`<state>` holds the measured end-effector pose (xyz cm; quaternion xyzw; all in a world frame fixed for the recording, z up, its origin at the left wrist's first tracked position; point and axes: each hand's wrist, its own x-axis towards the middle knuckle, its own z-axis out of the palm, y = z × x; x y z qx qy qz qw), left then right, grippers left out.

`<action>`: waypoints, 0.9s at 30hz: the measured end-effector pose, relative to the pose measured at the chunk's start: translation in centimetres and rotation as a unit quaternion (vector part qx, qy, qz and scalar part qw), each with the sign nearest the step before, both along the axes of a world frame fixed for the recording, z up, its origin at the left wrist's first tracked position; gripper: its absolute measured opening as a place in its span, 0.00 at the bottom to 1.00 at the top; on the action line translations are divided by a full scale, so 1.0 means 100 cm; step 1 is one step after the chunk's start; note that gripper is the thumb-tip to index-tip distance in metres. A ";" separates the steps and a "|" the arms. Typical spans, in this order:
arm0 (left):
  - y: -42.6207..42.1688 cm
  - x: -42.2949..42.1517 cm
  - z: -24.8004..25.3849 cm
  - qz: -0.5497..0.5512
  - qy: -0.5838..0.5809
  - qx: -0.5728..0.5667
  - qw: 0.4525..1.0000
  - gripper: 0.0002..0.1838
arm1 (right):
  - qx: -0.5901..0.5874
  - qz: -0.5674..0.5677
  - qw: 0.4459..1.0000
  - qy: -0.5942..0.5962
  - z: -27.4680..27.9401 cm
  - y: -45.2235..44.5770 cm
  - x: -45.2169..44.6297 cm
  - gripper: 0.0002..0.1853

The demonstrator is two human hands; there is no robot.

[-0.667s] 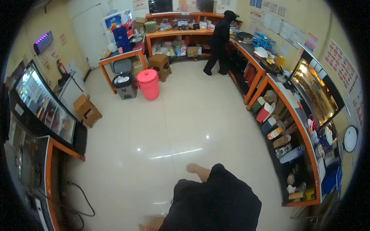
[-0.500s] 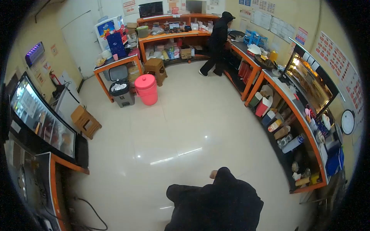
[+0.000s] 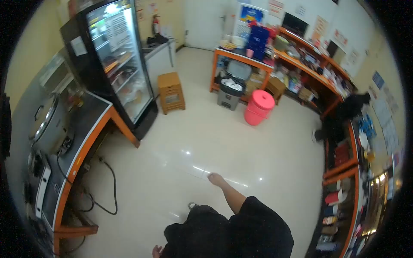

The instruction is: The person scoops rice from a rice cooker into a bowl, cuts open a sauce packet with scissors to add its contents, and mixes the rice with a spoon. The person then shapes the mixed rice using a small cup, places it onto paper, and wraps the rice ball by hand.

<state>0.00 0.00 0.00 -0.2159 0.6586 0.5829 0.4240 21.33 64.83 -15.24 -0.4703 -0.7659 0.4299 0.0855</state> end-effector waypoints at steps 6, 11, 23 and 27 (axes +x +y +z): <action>-0.037 -0.103 -0.122 0.172 -0.010 0.067 0.983 0.14 | -0.244 0.062 0.930 0.269 0.140 0.073 -0.220 0.15; -0.084 -0.300 -0.102 0.318 0.188 -0.113 0.922 0.06 | -0.289 0.033 0.940 0.178 0.154 0.006 -0.323 0.15; -0.011 -0.896 0.039 0.069 0.442 -0.391 0.805 0.17 | -0.317 -0.009 0.930 -0.186 0.123 -0.145 -0.411 0.17; -0.017 -0.951 -0.014 -0.028 0.351 -0.509 0.785 0.24 | -0.209 -0.006 0.978 -0.020 0.198 -0.169 -0.498 0.16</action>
